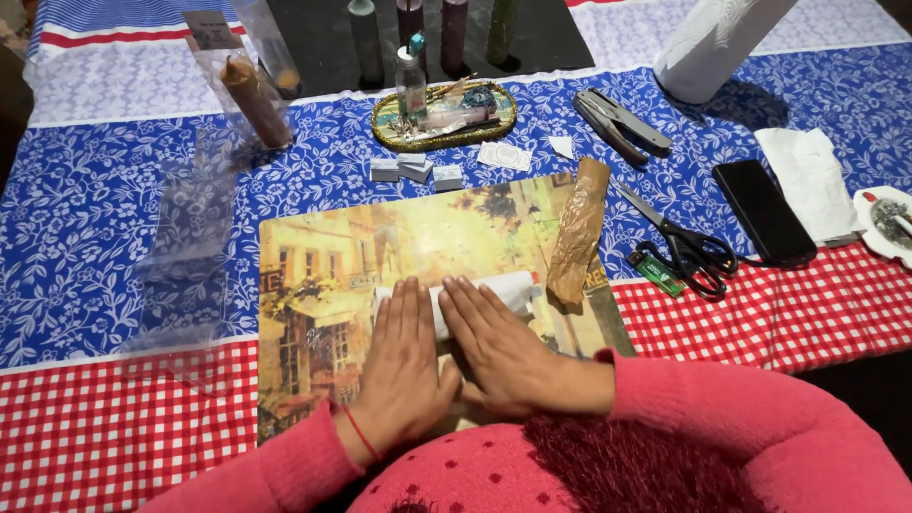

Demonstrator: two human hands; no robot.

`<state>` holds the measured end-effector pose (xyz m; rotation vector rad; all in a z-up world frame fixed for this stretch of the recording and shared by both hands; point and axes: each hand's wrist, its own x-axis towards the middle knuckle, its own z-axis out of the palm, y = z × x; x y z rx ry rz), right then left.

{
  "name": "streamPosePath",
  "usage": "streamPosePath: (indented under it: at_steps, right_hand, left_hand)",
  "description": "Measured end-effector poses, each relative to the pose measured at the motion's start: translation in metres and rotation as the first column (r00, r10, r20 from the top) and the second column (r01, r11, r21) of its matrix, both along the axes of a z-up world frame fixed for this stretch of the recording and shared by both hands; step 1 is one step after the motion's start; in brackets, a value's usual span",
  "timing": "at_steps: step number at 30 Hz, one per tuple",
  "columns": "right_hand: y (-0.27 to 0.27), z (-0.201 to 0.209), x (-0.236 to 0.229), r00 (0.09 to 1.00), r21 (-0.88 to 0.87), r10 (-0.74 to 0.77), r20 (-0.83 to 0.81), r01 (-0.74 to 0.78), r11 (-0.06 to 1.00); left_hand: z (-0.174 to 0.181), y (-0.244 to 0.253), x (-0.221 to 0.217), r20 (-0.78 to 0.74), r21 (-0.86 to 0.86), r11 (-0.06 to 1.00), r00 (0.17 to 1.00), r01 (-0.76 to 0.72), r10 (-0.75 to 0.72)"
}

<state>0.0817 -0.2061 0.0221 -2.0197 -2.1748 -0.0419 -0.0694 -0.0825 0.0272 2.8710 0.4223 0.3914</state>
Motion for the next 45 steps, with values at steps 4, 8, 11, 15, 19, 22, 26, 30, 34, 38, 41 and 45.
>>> streamPosePath:
  at_steps: [4,8,11,15,19,22,26,30,34,38,41,45]
  right_hand:
    - [0.035,0.005,0.023,0.999,-0.036,0.001,-0.05,-0.002,0.999]
    - [0.063,-0.001,0.046,0.998,-0.101,0.015,-0.058,-0.021,0.995]
    - [0.053,0.012,0.04,0.999,-0.117,0.015,-0.044,-0.02,0.993]
    - [0.016,0.029,0.013,0.994,-0.07,0.057,-0.093,-0.063,0.996]
    - [-0.011,0.005,0.001,0.994,-0.021,0.085,-0.064,-0.087,0.996]
    - [-0.022,0.003,-0.003,0.989,-0.025,0.11,-0.102,-0.113,0.993]
    - [-0.012,0.003,0.001,0.994,-0.023,0.081,-0.07,-0.083,0.996]
    - [0.019,-0.003,0.021,0.998,-0.015,0.06,-0.017,-0.06,0.998]
    - [0.052,-0.005,0.051,0.996,-0.034,0.089,-0.005,-0.089,0.995]
    - [0.078,0.012,0.065,0.994,-0.206,0.083,-0.075,-0.097,0.974]
    - [0.085,0.018,0.071,0.989,-0.261,0.06,-0.132,-0.093,0.961]
    - [0.06,0.044,0.069,0.983,-0.122,0.056,-0.177,-0.078,0.989]
  left_hand:
    - [-0.019,0.035,0.025,0.025,-0.028,1.0,1.0,0.008,-0.008]
    - [-0.025,0.061,0.046,-0.039,-0.084,0.996,0.999,-0.013,0.01]
    - [-0.021,0.055,0.041,-0.04,-0.098,0.995,0.999,-0.018,0.014]
    - [-0.008,0.024,0.009,0.033,-0.053,0.997,0.998,0.062,-0.06]
    - [0.0,-0.004,-0.015,0.02,0.01,0.996,0.996,0.084,-0.084]
    - [-0.001,-0.011,-0.025,0.035,0.008,0.992,0.991,0.127,-0.127]
    - [0.001,-0.003,-0.016,-0.012,-0.002,0.995,0.995,0.1,-0.1]
    - [-0.017,0.026,0.013,-0.049,0.018,0.999,0.998,0.033,-0.032]
    - [-0.016,0.059,0.036,-0.057,-0.065,0.996,0.996,0.066,-0.069]
    - [-0.022,0.088,0.058,-0.164,-0.135,0.99,0.984,0.044,-0.066]
    - [-0.029,0.104,0.065,-0.173,-0.215,0.974,0.979,0.067,-0.105]
    - [0.008,0.104,0.047,-0.086,-0.31,0.948,0.99,0.078,-0.109]
